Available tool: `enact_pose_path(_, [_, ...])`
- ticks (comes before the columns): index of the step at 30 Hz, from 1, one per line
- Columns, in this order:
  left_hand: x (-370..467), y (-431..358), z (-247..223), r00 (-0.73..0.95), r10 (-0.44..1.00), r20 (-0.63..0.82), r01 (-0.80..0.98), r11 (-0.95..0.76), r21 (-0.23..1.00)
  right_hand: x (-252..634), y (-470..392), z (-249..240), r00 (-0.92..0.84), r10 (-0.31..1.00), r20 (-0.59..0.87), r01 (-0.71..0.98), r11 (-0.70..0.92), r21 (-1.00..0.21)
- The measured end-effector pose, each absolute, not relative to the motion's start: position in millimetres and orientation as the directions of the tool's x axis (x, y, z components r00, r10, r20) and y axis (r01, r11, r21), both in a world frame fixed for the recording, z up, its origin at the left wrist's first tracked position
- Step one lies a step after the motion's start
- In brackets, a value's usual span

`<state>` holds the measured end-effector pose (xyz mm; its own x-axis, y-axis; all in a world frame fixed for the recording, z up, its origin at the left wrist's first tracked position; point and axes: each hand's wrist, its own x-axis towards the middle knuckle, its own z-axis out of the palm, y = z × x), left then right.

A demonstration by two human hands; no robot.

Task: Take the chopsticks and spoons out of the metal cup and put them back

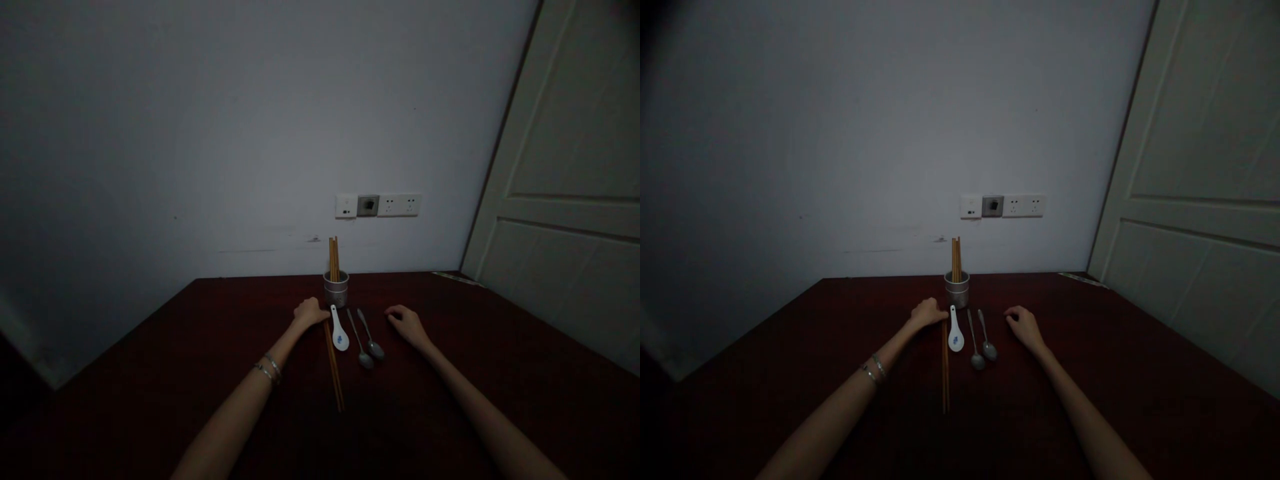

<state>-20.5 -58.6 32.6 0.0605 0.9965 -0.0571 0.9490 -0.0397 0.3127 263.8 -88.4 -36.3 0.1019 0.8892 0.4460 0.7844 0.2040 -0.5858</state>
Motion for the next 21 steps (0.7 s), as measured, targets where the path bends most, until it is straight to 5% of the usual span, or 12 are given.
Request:
enact_pose_path(10, [-10.5,-58.2,36.1,0.136,0.981,-0.137,0.953,-0.092,0.29,264.1,-88.1,-36.3,0.088,0.888,0.451,0.784,0.217,-0.582])
enact_pose_path(21, [-12.0,-59.3,31.0,0.078,0.995,-0.063,0.931,-0.05,0.362,264.1,-89.0,-35.8,0.088,0.895,0.437,0.779,0.212,-0.59])
